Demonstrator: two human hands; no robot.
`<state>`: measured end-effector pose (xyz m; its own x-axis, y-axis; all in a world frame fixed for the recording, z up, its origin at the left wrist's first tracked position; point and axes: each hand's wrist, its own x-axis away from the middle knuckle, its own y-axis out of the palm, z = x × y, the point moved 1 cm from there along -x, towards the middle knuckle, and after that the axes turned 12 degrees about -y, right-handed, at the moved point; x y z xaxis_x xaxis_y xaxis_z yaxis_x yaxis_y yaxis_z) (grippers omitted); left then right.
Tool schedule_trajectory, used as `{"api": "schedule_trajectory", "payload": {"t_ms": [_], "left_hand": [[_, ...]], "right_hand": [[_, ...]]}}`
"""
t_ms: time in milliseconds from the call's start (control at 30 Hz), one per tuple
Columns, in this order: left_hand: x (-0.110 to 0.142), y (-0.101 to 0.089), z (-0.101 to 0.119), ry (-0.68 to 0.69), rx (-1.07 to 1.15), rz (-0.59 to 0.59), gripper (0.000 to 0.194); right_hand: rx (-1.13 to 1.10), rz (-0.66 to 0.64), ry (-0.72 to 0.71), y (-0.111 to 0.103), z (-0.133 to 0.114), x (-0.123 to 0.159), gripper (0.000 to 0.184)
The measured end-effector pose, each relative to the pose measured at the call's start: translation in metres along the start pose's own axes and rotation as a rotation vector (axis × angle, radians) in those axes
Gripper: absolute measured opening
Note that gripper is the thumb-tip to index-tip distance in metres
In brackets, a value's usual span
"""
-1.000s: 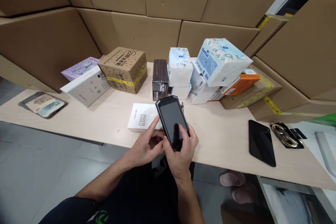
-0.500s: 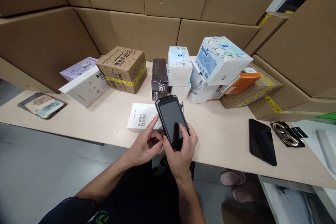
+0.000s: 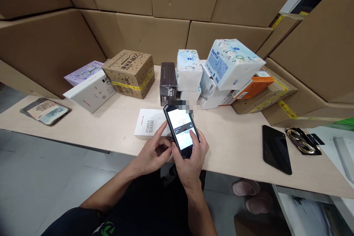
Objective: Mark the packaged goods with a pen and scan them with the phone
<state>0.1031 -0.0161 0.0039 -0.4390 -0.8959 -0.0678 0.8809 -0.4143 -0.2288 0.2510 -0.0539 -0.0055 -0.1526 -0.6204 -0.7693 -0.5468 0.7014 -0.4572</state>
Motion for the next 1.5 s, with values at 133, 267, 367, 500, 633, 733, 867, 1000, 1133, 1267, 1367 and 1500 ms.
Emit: {"api": "schedule_trajectory", "payload": {"t_ms": [133,267,367,500,633,733,867,1000,1133,1267,1367,1500], "left_hand": [[0.001,0.000,-0.001,-0.002,0.000,0.002,0.087],[0.001,0.000,0.000,0.005,-0.009,-0.013,0.086],[0.000,0.000,-0.001,0.017,-0.035,-0.001,0.087],[0.001,-0.001,-0.001,0.050,-0.083,0.003,0.088],[0.004,-0.003,0.002,0.103,-0.126,0.005,0.084],[0.005,-0.002,0.003,0.219,-0.220,0.048,0.072],[0.006,0.002,0.002,0.482,-0.365,0.207,0.062],[0.009,-0.008,0.005,0.665,-0.510,0.469,0.066],[0.009,-0.049,0.011,0.444,-0.720,0.786,0.058],[0.004,-0.087,0.011,-0.127,-0.959,0.786,0.060],[0.003,-0.093,0.008,-0.355,-0.939,0.577,0.060],[0.009,-0.089,0.007,-0.357,-0.848,0.463,0.054]], "right_hand": [[0.001,0.003,0.009,0.000,0.000,0.000,0.062],[-0.004,-0.001,0.041,0.001,0.001,0.000,0.061],[-0.029,0.004,0.082,0.001,0.001,0.000,0.060],[-0.082,0.020,0.151,-0.004,0.004,-0.001,0.060],[0.092,0.115,0.123,-0.023,0.024,-0.005,0.062],[0.291,0.133,0.104,-0.043,0.051,-0.006,0.062],[0.458,0.069,0.112,-0.066,0.083,-0.001,0.066],[0.483,0.000,0.164,-0.078,0.099,0.005,0.073],[0.560,-0.067,0.144,-0.082,0.102,0.006,0.076],[0.623,-0.082,-0.024,-0.069,0.082,-0.008,0.065],[0.526,-0.153,-0.162,-0.044,0.054,-0.022,0.051],[0.400,-0.288,-0.134,-0.013,0.025,-0.032,0.043]]}}
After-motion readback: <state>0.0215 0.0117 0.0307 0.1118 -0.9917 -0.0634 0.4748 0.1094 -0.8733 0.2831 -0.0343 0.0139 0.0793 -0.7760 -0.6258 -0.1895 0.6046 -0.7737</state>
